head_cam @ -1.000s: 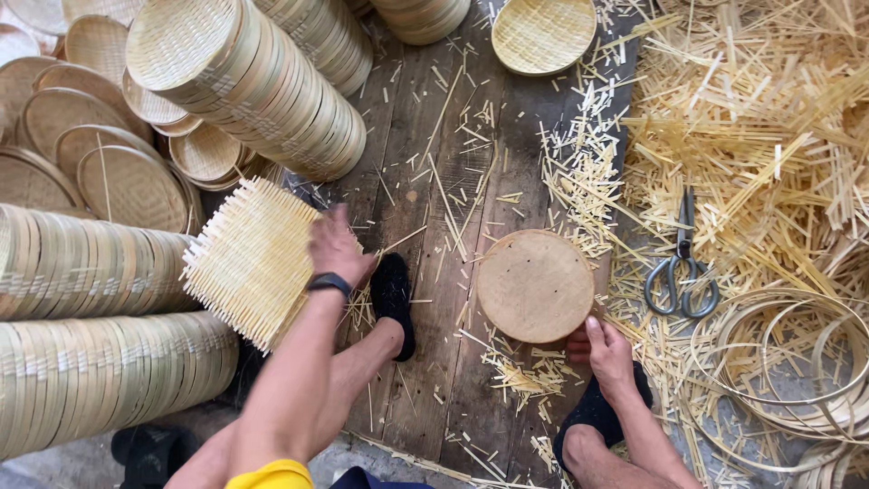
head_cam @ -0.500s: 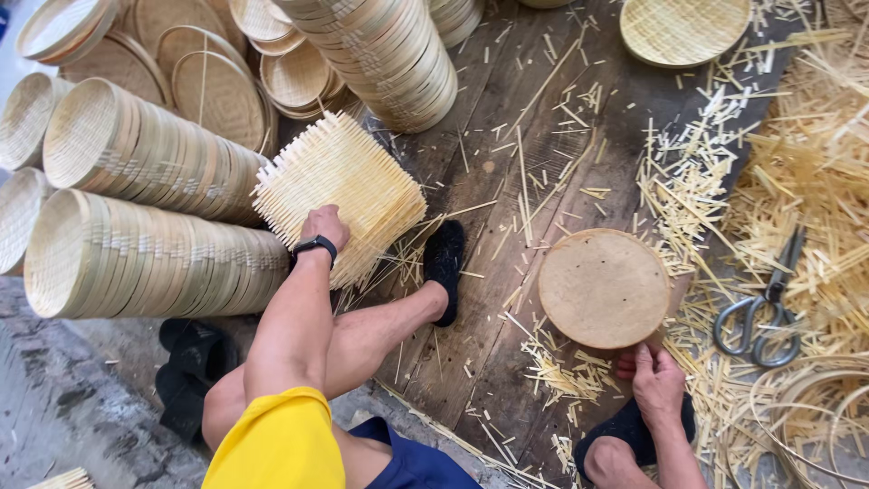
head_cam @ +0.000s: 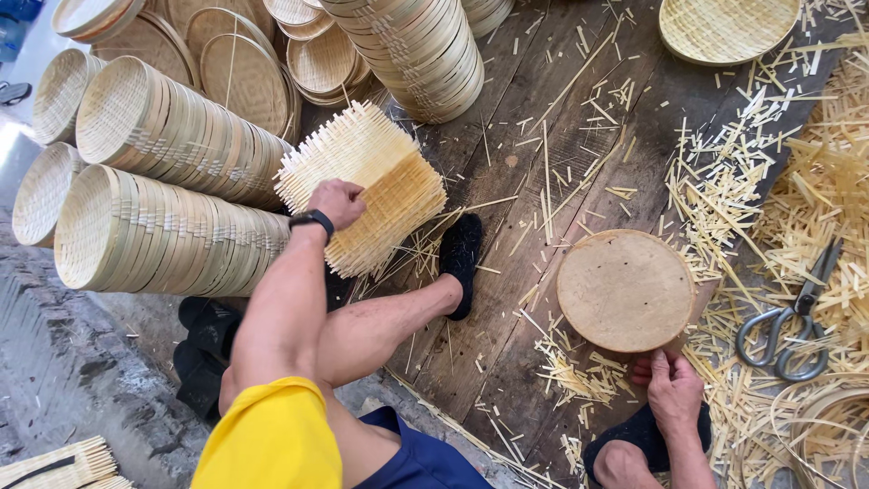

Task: The person weaves bamboo strips into a flat square panel, places a circular bamboo frame onto it, and uses shears to trim the excess bamboo around the frame to create a circular component.

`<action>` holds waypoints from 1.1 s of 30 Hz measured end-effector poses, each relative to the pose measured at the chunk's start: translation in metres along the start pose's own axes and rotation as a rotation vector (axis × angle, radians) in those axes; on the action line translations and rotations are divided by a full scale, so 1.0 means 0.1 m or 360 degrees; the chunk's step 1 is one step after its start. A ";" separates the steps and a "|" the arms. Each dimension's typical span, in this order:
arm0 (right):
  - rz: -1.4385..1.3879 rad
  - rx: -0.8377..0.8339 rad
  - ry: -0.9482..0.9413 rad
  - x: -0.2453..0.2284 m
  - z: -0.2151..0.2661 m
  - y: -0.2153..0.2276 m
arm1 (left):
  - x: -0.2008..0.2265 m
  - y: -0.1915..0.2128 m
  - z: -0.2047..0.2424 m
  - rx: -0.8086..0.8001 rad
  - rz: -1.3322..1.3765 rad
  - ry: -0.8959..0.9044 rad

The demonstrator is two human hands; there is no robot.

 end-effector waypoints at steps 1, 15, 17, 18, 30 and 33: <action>0.0021 -0.0004 0.0006 0.00 0.00 0.00 | 0.06 0.12 0.00 0.0047 -0.0040 -0.0124; -0.0022 -0.0028 0.0046 0.04 0.00 0.02 | 0.70 -0.49 -0.05 0.0069 0.0419 -0.0283; -0.0014 -0.0033 0.0044 0.04 0.01 0.00 | 0.82 -0.24 0.00 0.0284 0.0112 -0.0306; -0.0002 -0.0032 0.0044 0.04 0.01 0.00 | 0.93 -0.04 0.05 0.0411 -0.0083 -0.0304; -0.1152 -0.0311 0.0115 -0.41 0.05 0.17 | 3.19 -0.49 1.78 0.0471 0.0053 -0.2046; -0.1303 -0.0327 0.0011 -0.73 -0.06 0.12 | 3.29 -1.61 2.04 0.0109 -0.0269 -0.2248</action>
Point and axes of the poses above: each hand's wrist, its own z-axis away from the middle knuckle, its own y-axis out of the back of the hand, x = y × z, the point moved 6 cm from there along -z, towards the middle knuckle, and after that the axes turned 4 degrees about -x, right-handed, at the moved point
